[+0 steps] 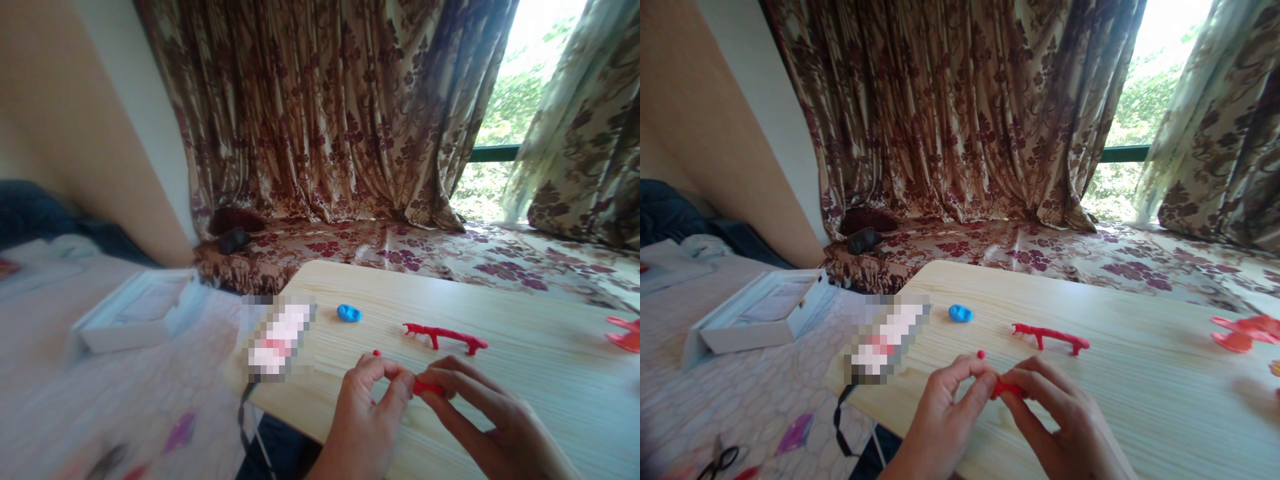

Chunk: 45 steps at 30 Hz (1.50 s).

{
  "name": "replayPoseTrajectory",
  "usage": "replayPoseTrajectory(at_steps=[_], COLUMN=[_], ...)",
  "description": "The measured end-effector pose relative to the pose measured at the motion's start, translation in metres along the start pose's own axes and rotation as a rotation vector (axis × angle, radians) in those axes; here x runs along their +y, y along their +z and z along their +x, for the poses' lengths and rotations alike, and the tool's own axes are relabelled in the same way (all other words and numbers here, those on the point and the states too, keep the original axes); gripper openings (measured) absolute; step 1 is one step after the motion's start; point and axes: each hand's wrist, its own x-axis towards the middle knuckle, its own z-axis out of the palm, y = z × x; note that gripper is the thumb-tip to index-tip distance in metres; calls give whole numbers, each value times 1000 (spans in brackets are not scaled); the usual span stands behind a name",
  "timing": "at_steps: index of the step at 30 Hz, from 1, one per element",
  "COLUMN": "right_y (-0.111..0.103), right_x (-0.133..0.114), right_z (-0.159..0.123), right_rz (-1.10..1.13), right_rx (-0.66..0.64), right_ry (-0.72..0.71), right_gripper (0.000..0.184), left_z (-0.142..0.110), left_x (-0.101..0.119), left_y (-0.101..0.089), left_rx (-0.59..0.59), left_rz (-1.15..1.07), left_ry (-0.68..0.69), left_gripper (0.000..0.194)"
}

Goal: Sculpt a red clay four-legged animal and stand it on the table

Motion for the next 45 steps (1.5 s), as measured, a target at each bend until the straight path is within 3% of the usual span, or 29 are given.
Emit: replayPoseTrajectory(at_steps=[5, 10, 15, 18, 22, 30, 36, 41, 45], right_y=[0, 3, 10, 16, 22, 14, 8, 1, 5], right_x=[0, 8, 16, 20, 21, 12, 14, 29, 33], right_z=[3, 0, -4, -5, -4, 3, -3, -12, -12], right_rz=[-10, -39, 12, 49, 53, -56, -23, -23, -48], right_rx=[-19, 5, -27, 65, 187, 194, 6, 150, 177], right_ry=[-34, -41, -9, 48, 54, -16, -32, 21, -23], right_gripper=[14, 11, 15, 13, 9, 13, 24, 29, 27], left_z=[6, 10, 15, 17, 18, 16, 19, 23, 23], left_x=[-5, -21, -30, -27, -22, -15, -21, -32, -33], left_y=[1, 6, 16, 22, 28, 33, 31, 32, 43], left_rx=[-21, 30, 82, 155, 190, 126, 92, 105, 92], left_rz=[-16, -38, -261, -405, -433, -487, -645, -619, -552], left_ry=[10, 17, -62, -101, -87, -111, -211, -210, -186], left_gripper=[34, 28, 34, 37, 34, 37, 42, 40, 35])
